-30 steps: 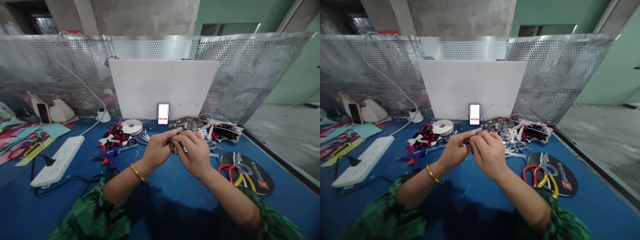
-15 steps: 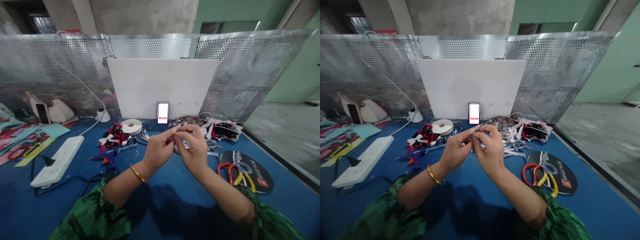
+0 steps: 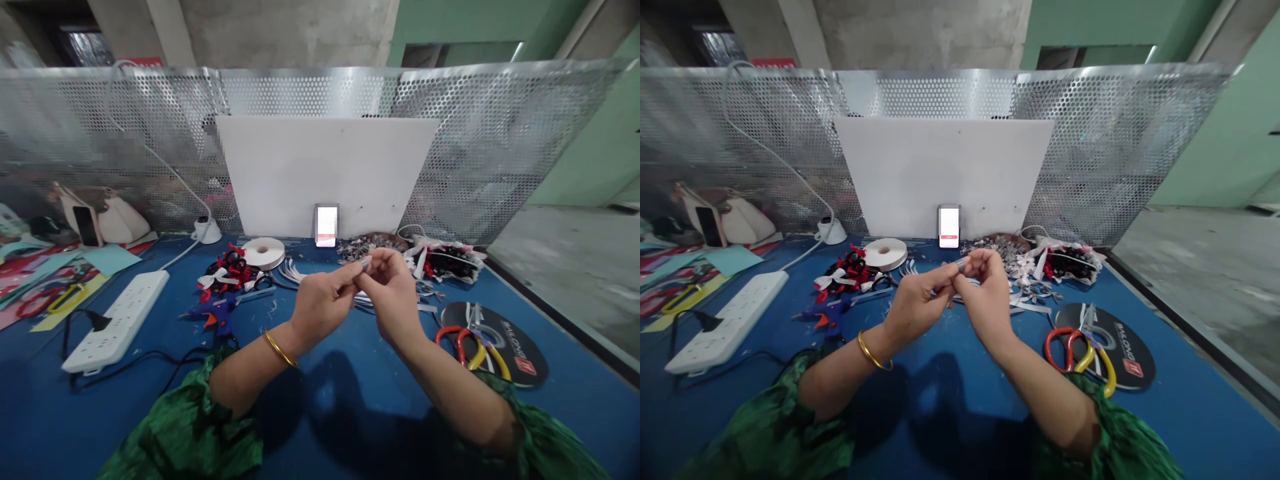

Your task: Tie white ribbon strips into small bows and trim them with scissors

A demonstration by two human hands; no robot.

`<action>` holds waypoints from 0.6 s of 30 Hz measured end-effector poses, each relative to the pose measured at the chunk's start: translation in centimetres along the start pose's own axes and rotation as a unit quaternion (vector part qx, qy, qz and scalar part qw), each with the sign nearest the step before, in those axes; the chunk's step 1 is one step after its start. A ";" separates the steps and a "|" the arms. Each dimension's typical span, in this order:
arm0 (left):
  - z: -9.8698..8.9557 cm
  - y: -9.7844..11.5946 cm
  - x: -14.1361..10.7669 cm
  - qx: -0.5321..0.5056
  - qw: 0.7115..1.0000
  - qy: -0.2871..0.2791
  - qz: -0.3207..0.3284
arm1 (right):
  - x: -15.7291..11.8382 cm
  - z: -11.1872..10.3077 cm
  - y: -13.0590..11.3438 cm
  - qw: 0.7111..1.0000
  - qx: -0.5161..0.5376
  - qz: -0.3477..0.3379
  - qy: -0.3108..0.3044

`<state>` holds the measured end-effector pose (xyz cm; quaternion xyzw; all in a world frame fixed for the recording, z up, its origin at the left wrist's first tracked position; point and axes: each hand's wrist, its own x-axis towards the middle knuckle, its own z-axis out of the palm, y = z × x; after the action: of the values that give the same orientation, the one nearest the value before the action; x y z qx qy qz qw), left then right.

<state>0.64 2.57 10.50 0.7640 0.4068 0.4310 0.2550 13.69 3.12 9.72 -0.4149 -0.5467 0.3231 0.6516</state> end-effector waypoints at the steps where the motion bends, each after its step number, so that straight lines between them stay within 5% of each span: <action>1: 0.0 0.0 0.0 -0.008 1.000 -0.008 0.001 | 0.1 0.1 -0.1 0.999 0.029 0.038 -0.023; 7: 0.1 -0.3 0.5 -0.173 0.980 -0.075 -0.063 | 0.3 0.1 -0.5 0.959 0.156 0.192 -0.140; 13: -1.5 -0.2 1.3 -0.331 0.931 -0.108 -0.110 | 1.5 -1.5 -0.5 0.962 0.123 0.134 -0.206; 18: -2.6 -0.5 1.5 -0.382 0.908 -0.121 -0.124 | 2.1 -2.1 -0.4 0.942 0.143 0.155 -0.262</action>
<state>-1.30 4.22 12.14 0.5975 0.2686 0.4223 0.6265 16.13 4.41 10.89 -0.2973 -0.5750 0.5919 0.4803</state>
